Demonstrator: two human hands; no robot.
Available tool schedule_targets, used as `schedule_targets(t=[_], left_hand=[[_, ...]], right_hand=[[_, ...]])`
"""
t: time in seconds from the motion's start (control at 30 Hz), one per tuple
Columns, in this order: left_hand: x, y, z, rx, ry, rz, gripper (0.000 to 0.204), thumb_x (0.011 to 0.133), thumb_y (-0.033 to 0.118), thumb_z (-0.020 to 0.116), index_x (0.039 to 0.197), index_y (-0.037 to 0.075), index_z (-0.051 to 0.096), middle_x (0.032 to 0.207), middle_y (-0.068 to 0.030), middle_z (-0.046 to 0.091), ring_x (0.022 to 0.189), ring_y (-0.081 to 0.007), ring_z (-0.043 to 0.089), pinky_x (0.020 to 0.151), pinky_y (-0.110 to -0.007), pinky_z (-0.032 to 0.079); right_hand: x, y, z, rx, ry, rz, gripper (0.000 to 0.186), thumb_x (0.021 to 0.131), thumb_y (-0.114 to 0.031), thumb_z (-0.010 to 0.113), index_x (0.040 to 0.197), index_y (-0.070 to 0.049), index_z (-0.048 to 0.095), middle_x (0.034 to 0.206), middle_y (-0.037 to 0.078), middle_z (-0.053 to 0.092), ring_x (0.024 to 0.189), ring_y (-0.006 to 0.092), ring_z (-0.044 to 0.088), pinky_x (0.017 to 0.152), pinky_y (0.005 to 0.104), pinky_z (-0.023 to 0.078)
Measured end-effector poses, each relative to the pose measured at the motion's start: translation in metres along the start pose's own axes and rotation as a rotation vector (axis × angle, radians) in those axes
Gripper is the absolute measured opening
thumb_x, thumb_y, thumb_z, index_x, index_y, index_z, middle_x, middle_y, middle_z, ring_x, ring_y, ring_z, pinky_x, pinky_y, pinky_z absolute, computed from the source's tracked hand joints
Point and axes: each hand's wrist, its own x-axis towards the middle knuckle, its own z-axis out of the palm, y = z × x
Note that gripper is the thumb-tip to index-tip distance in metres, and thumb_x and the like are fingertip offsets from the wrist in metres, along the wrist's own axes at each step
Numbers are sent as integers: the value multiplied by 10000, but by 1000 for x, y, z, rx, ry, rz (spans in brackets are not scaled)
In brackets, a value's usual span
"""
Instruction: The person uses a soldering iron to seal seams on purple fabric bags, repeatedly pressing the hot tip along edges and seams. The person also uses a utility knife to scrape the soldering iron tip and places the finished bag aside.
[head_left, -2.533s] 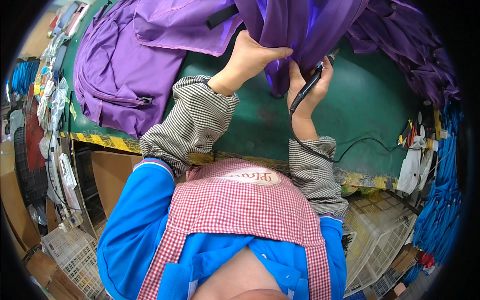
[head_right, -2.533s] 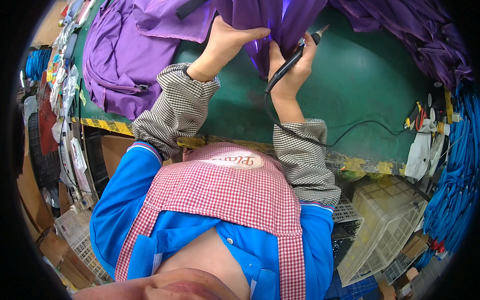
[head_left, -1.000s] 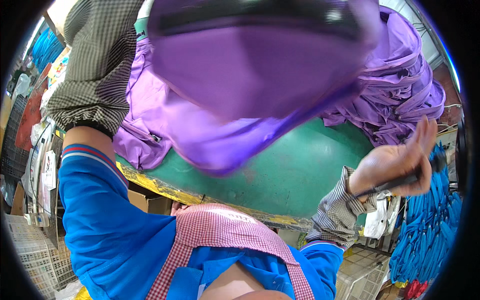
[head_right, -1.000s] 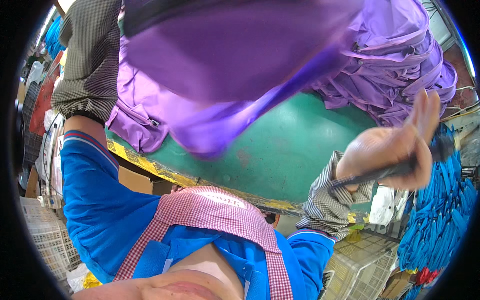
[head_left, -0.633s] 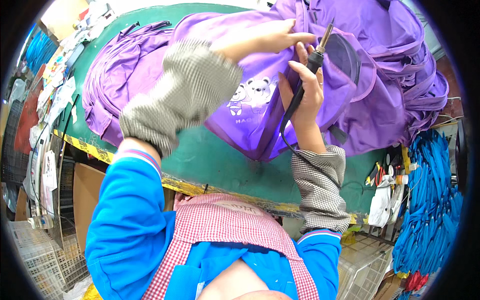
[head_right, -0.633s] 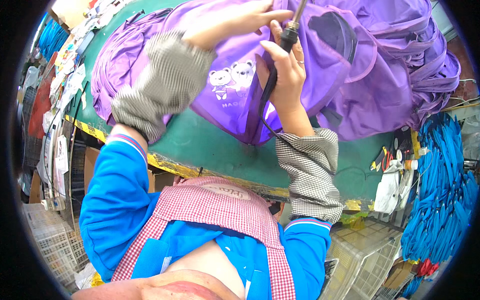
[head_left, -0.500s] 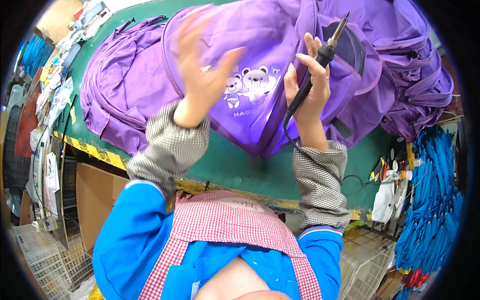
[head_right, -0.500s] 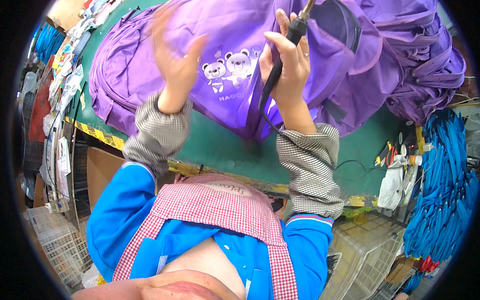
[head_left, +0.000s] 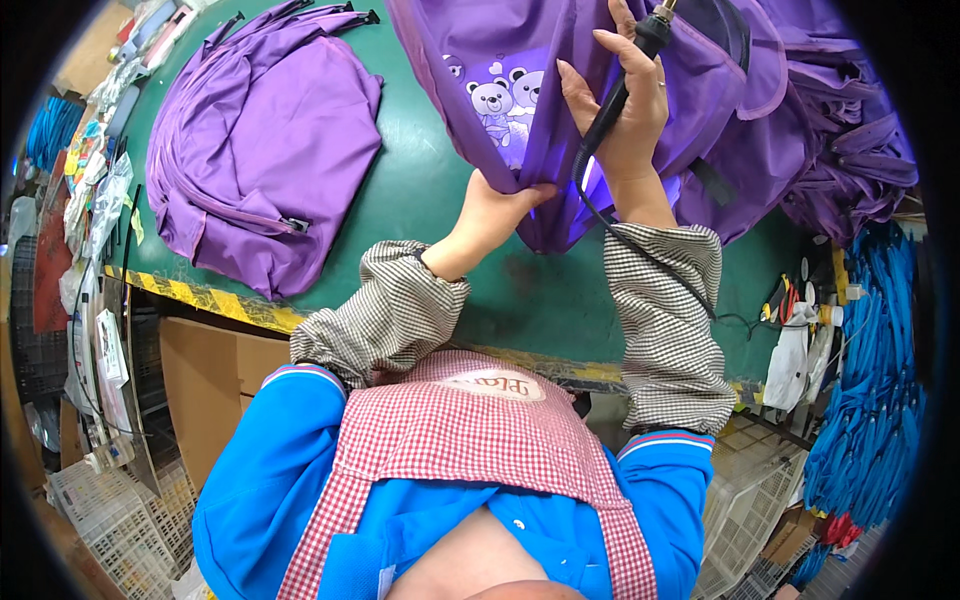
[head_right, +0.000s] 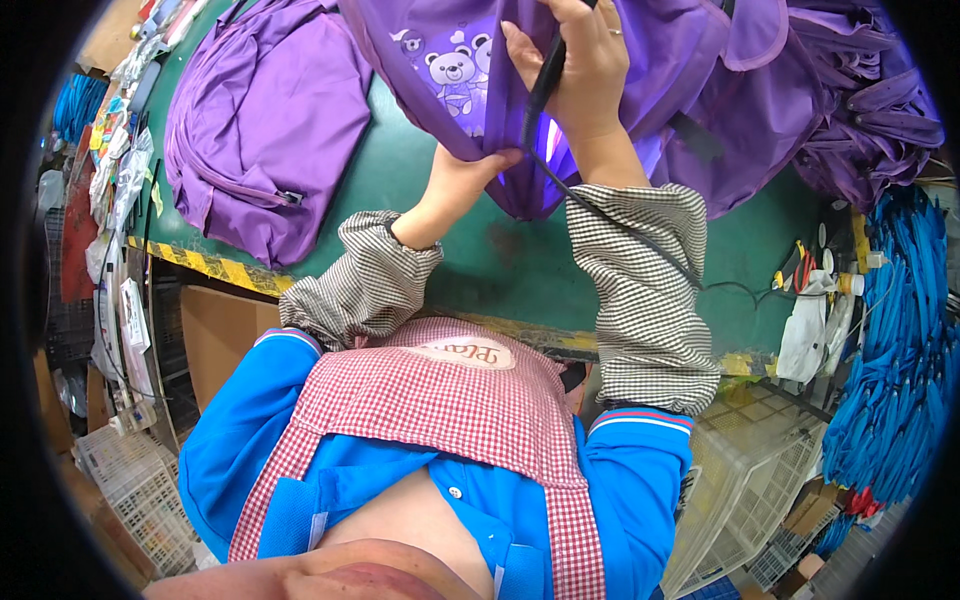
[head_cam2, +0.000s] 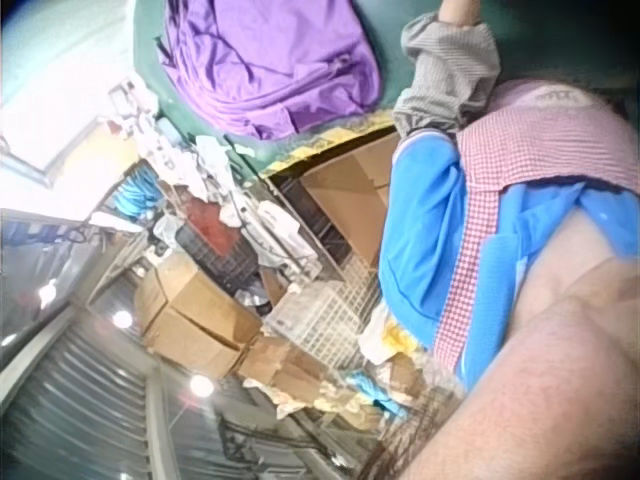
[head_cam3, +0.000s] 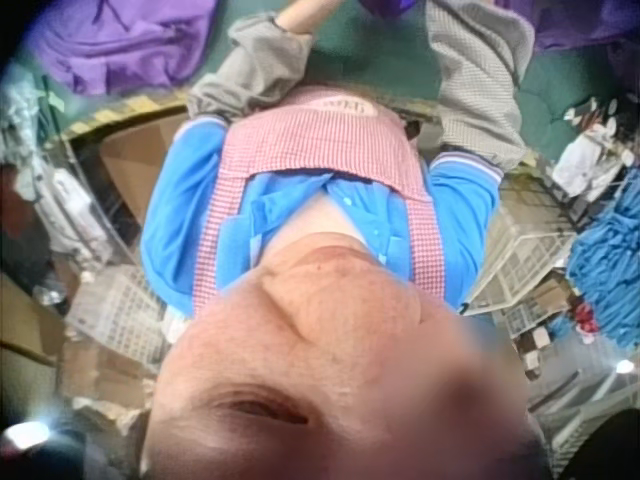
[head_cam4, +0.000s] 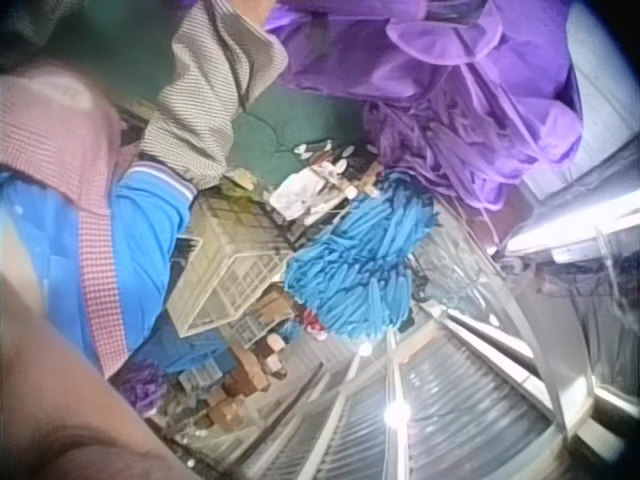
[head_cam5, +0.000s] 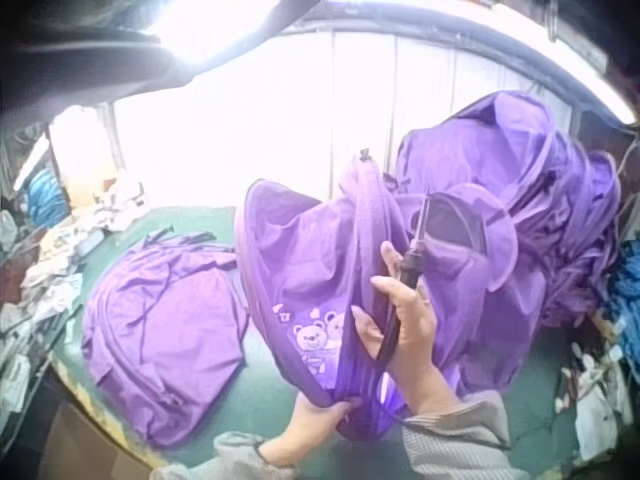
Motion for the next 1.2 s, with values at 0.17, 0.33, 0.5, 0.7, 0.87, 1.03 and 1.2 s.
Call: schedule_targets(t=[0.17, 0.33, 0.5, 0.7, 0.87, 1.03, 1.2], left_hand=[[-3, -9, 9, 75, 107, 29, 342, 711, 23, 776, 1017, -58, 646, 931, -100, 701, 839, -158, 654, 764, -304, 517], [-1, -3, -7, 89, 127, 161, 310, 724, 14, 779, 1005, -26, 655, 942, -44, 689, 851, -124, 632, 774, -282, 510], [6, -15, -12, 29, 10, 209, 264, 785, 8, 733, 1035, -14, 652, 943, -20, 687, 835, -106, 615, 761, -260, 496], [8, -16, -13, 55, 1, 189, 220, 803, 24, 725, 1006, -15, 650, 898, -10, 677, 792, -86, 593, 721, -249, 485], [6, -13, -6, 66, -6, 159, 227, 798, 43, 740, 1000, -11, 653, 897, -7, 674, 786, -83, 586, 722, -249, 485], [8, -6, -11, 21, -52, 173, 253, 805, 60, 736, 1028, -11, 640, 909, -7, 671, 805, -84, 584, 719, -253, 487], [2, 5, -5, 206, -200, 141, 283, 799, 99, 734, 1016, -49, 630, 909, -81, 688, 818, -154, 639, 757, -287, 516]], right_hand=[[-3, -5, -3, -210, -59, -83, 413, 714, -144, 794, 1065, -75, 588, 1178, 148, 636, 991, 299, 614, 892, 351, 433], [-13, -61, -61, -67, 0, 44, 315, 888, -298, 637, 1027, -19, 593, 942, 93, 662, 749, 251, 571, 788, 363, 429], [-73, -114, -121, -71, -349, 111, 161, 792, -170, 597, 927, -92, 641, 694, 18, 536, 593, 178, 469, 756, 392, 427], [-95, -124, -102, -113, -334, 94, 117, 698, -111, 585, 792, -98, 653, 597, 1, 473, 538, 154, 449, 728, 384, 412], [-97, -115, -96, -134, -346, 95, 105, 688, -99, 603, 788, -96, 635, 603, 5, 475, 537, 166, 463, 712, 381, 414], [-58, -122, -116, 24, -297, 176, 89, 823, -148, 628, 867, -70, 632, 607, 13, 460, 552, 181, 485, 793, 401, 462], [-36, -44, -49, -143, -32, 4, 259, 818, -65, 673, 1061, -46, 585, 1182, 234, 601, 1087, 420, 574, 956, 488, 416]])
